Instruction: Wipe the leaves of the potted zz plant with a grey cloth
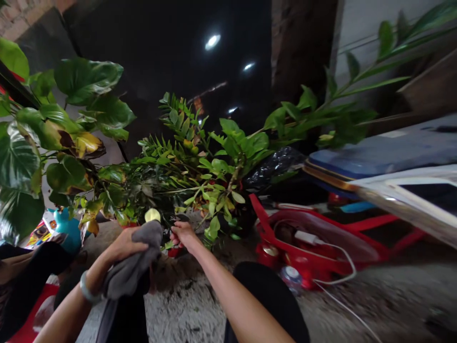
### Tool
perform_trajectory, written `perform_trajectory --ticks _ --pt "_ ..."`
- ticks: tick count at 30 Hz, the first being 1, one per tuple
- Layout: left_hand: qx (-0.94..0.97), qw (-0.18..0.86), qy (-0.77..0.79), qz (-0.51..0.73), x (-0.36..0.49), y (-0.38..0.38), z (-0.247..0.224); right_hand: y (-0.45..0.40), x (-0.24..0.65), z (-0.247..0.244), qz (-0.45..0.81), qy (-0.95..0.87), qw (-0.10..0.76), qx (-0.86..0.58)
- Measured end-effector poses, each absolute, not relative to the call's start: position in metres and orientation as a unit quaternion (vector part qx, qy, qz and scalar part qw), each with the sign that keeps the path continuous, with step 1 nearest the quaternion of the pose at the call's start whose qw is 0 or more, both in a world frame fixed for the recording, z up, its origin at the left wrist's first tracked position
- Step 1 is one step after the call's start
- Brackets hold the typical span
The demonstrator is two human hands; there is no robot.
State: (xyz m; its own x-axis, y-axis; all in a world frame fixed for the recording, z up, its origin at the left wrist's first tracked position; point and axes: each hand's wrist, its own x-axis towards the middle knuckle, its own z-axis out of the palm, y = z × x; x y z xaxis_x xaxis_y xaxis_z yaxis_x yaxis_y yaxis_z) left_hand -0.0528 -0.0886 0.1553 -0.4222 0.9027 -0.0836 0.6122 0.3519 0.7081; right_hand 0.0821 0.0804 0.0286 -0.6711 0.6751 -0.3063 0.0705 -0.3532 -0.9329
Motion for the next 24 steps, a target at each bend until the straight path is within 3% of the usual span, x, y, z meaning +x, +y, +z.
perform_trajectory --ticks 3,6,9,11,14,16,18,24 --pt "0.475 0.249 0.755 0.377 -0.043 -0.110 0.181 0.084 0.088 0.028 0.741 -0.536 0.193 -0.357" --pt "0.431 0.110 0.733 0.515 -0.059 -0.099 0.227 0.085 0.091 0.028 0.735 -0.541 0.190 -0.362" --pt "0.417 -0.012 0.698 0.582 -0.071 -0.059 0.237 0.084 0.090 0.027 0.730 -0.541 0.189 -0.374" --pt "0.455 0.016 0.705 0.544 -0.070 -0.037 0.218 0.084 0.087 0.027 0.727 -0.540 0.186 -0.381" --pt "0.559 0.154 0.723 0.376 -0.057 -0.036 0.186 0.084 0.086 0.026 0.725 -0.541 0.176 -0.388" --pt "0.602 0.225 0.710 0.289 -0.048 -0.048 0.182 0.084 0.087 0.025 0.724 -0.544 0.172 -0.388" --pt "0.598 0.231 0.705 0.302 -0.046 -0.056 0.197 0.084 0.091 0.025 0.722 -0.548 0.171 -0.385" --pt "0.513 -0.024 0.684 0.517 -0.059 -0.002 0.243 0.085 0.093 0.027 0.717 -0.558 0.172 -0.380"
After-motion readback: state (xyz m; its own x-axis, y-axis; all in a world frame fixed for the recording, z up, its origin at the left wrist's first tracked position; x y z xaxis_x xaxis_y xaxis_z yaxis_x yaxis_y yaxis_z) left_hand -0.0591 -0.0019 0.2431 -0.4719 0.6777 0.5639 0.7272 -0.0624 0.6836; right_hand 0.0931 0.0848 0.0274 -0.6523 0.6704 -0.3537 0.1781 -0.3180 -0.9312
